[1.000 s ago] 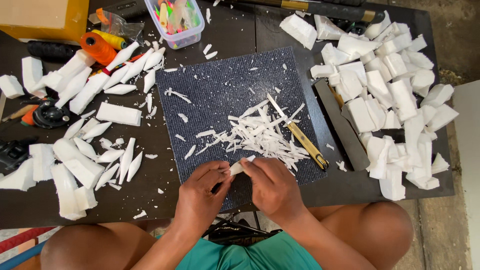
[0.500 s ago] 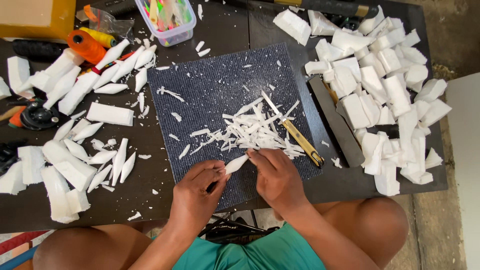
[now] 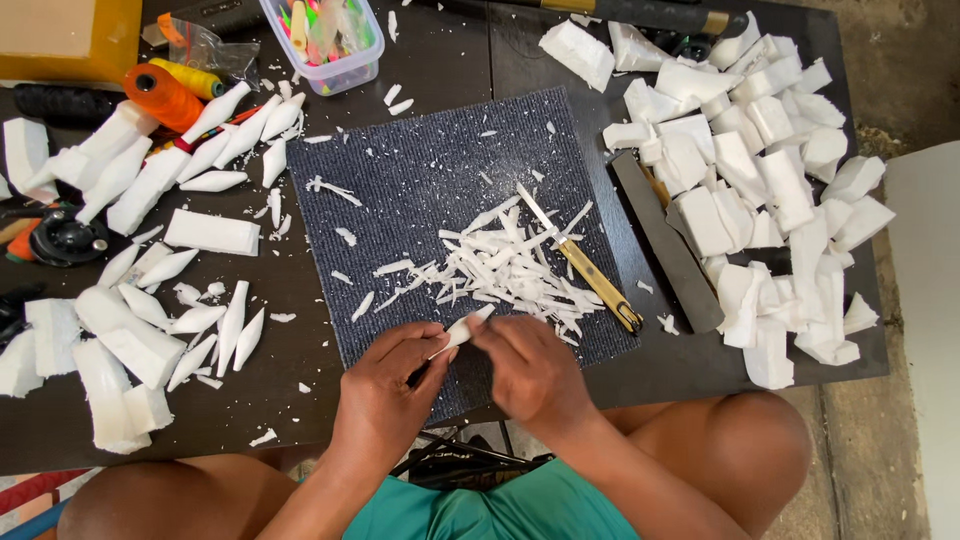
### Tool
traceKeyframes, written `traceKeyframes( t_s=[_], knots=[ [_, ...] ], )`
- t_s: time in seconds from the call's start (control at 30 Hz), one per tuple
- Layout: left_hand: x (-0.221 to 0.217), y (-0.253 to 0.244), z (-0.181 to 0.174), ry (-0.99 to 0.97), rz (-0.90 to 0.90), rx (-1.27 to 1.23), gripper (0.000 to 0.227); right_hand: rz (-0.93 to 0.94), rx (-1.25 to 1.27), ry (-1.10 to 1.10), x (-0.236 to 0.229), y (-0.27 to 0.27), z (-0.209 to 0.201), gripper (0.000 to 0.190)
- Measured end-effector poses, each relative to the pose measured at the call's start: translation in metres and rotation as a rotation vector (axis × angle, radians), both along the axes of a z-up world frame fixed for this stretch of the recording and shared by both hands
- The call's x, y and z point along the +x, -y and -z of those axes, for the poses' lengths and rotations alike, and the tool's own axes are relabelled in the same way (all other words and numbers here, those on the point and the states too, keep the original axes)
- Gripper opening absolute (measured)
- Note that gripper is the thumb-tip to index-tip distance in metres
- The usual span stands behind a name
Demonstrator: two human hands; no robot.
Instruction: The person is shaping a white foam piece using a small knife. They hold the foam in one hand and carefully carve it with the other, creating shavings that fall onto a mat below. The person rotates the foam to work on different sides.
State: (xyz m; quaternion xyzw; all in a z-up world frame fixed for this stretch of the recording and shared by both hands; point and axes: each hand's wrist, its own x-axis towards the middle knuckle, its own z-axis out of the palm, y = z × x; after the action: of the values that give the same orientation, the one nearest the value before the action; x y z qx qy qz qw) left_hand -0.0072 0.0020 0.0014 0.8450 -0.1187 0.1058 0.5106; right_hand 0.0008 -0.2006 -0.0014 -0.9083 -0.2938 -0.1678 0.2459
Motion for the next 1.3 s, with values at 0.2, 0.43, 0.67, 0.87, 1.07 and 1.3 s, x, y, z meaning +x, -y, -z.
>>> traceKeyframes(
  t_s=[0.2,0.43,0.67,0.87,1.07,1.3],
  knots=[
    [-0.002,-0.001,0.0,-0.013,-0.002,0.031,0.019,0.04,0.063,-0.01,-0.003,0.003,0.0,0.038],
    [-0.002,-0.003,0.003,-0.078,0.024,0.046,0.022,0.077,-0.047,-0.082,0.008,0.009,-0.008,0.037],
    [-0.001,0.0,-0.002,-0.006,0.006,0.053,0.016,0.061,0.003,-0.108,0.008,0.01,-0.007,0.039],
    [-0.001,0.001,0.0,-0.016,-0.005,0.058,0.015,0.006,0.017,-0.062,0.006,0.002,-0.006,0.03],
    [0.0,0.0,-0.001,-0.046,0.007,0.042,0.017,0.037,-0.021,-0.067,0.005,0.0,-0.018,0.034],
    [0.0,0.003,-0.004,-0.027,-0.006,0.028,0.016,0.062,-0.066,-0.123,0.009,0.014,0.003,0.037]
  ],
)
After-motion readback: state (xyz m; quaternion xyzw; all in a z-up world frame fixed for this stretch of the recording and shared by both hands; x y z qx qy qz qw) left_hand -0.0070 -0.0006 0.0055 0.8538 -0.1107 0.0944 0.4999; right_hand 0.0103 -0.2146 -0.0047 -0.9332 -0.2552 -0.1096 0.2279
